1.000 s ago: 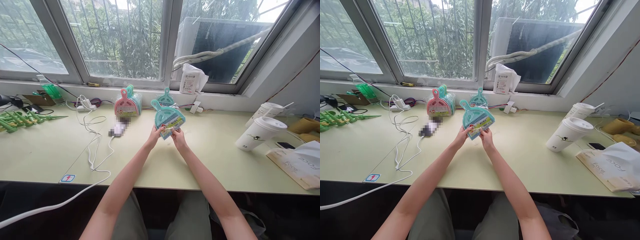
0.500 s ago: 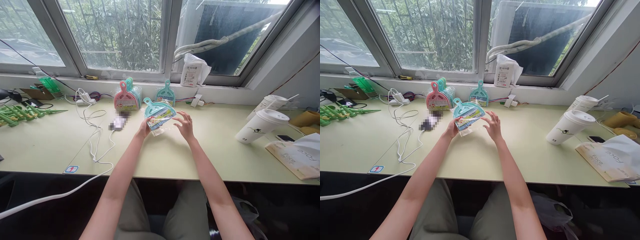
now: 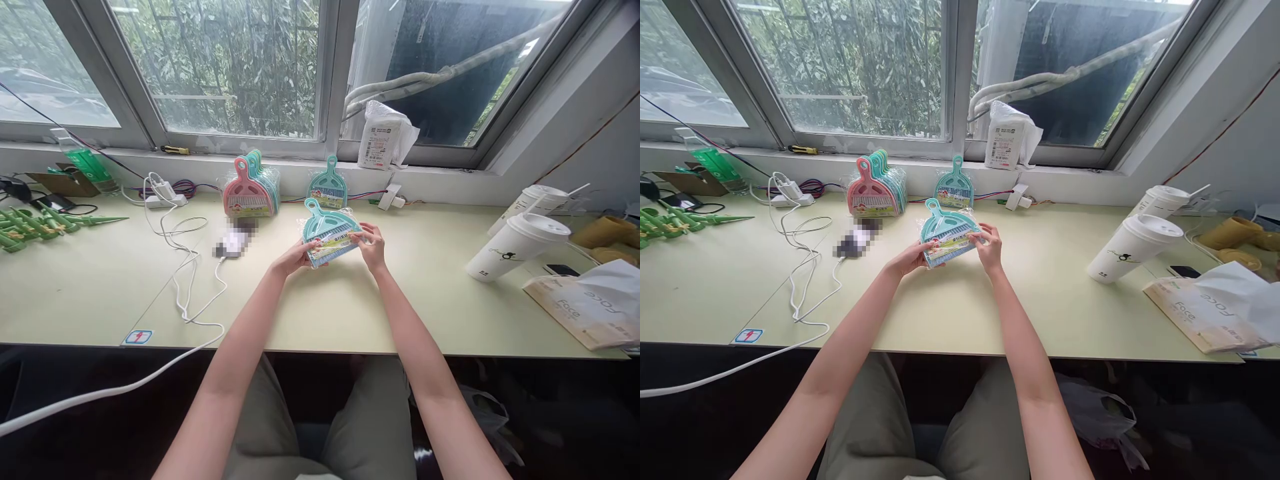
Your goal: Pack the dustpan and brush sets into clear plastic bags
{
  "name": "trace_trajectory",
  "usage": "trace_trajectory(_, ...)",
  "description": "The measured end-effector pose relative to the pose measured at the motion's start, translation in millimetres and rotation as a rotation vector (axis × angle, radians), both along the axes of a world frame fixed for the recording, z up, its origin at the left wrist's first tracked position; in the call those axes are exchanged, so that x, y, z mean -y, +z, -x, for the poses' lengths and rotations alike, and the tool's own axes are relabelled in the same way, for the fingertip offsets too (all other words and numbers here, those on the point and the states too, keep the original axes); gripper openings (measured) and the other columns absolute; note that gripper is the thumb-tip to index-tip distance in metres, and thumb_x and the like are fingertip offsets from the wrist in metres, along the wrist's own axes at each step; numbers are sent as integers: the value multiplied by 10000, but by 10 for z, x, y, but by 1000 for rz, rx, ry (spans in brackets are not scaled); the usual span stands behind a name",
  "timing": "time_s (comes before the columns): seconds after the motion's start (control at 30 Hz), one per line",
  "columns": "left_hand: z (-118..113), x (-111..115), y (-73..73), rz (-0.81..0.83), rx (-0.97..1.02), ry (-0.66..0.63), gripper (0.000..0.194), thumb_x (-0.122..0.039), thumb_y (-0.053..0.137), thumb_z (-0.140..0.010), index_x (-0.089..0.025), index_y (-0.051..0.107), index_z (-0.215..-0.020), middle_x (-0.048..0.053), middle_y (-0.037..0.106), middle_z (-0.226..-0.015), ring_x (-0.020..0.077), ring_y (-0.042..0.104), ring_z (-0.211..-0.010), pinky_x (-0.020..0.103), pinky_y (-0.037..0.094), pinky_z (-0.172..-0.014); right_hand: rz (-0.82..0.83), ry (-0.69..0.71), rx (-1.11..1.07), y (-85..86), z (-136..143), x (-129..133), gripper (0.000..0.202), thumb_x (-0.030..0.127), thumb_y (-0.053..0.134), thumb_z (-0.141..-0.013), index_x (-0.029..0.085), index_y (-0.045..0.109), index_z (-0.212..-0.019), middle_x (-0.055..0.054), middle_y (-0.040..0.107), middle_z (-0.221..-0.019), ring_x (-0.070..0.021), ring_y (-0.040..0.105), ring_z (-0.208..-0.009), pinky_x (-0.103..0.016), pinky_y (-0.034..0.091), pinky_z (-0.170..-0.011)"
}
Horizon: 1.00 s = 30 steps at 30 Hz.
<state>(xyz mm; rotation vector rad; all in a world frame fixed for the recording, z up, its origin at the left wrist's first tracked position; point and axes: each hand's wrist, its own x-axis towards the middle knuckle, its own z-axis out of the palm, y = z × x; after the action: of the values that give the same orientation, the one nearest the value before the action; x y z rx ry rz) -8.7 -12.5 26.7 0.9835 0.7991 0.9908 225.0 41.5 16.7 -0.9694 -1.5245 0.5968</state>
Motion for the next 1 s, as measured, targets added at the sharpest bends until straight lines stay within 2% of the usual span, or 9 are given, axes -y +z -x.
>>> trace_trajectory(0.1, -40, -13, -8, -54, 7, 27, 519, -370, 698, -764, -216, 507, -1221, 121, 686, -1040, 256, 693, -810, 443, 573, -759, 147, 84, -82, -55, -7, -51, 266, 443, 745, -674, 230, 739, -832, -78, 550, -1221, -246, 501, -1187, -412, 413, -997)
trace_trajectory(0.17, -68, -46, -26, -56, -3, 126, 503, -346, 706, -754, -214, 512, -1199, 106, 686, -1031, 238, 689, -784, 450, 576, -755, 194, 139, -103, -53, -40, -68, 281, 458, 732, -683, 218, 732, -831, -86, 539, -1254, -255, 497, -1197, -427, 409, -997)
trace_trajectory(0.27, -68, -109, -57, -19, 32, 355, 484, -283, 696, -750, -207, 503, -1187, 77, 693, -993, 217, 683, -799, 421, 577, -767, 93, 102, 12, -2, -123, -60, 211, 417, 680, -748, 241, 728, -856, -59, 487, -1351, -259, 434, -1262, -457, 361, -1034)
trace_trajectory(0.37, 7, -155, -87, 26, 82, 462, 491, -220, 691, -730, -185, 509, -1185, 77, 700, -956, 217, 684, -826, 381, 570, -776, -30, -5, 274, 42, -166, -21, 132, 258, 600, -803, 263, 730, -824, -28, 540, -1307, -262, 434, -1247, -475, 312, -1054)
trace_trajectory(0.47, 90, -171, -115, 80, 55, 455, 523, -185, 707, -700, -155, 522, -1188, 72, 703, -857, 207, 686, -737, 355, 566, -735, -104, -91, 488, 52, -94, 58, 350, 81, 429, -819, 269, 722, -861, -18, 601, -1229, -248, 494, -1168, -461, 327, -1020)
trace_trajectory(0.57, 96, -168, -128, 93, 41, 406, 534, -201, 711, -697, -152, 530, -1196, 59, 697, -786, 192, 673, -656, 335, 560, -696, -237, -105, 616, 61, 45, 151, 401, 74, 426, -829, 272, 668, -1079, -25, 592, -1262, -246, 497, -1181, -440, 325, -1020)
trace_trajectory(0.77, -3, -166, -134, 22, -69, 292, 505, -356, 691, -747, -179, 536, -1194, 74, 704, -890, 186, 681, -700, 278, 554, -645, -295, 173, 819, 45, 142, 169, 343, 296, 645, -823, 303, 637, -1166, -20, 620, -1258, -254, 557, -1172, -417, 402, -982)
trace_trajectory(0.9, 6, -183, -124, 97, -105, 234, 420, -451, 597, -818, -150, 580, -1111, 94, 709, -908, 186, 680, -720, 266, 549, -627, -283, 218, 826, -5, 147, 138, 478, 315, 717, -771, 315, 605, -1236, -16, 588, -1311, -273, 532, -1228, -429, 419, -1012)
trace_trajectory(1.0, 70, -177, -88, 160, -93, 148, 416, -472, 521, -856, -142, 585, -1101, 98, 714, -881, 195, 673, -692, 290, 551, -594, -233, 306, 809, -42, 200, 152, 421, 287, 705, -780, 330, 640, -1194, 12, 610, -1279, -255, 573, -1187, -387, 465, -984)
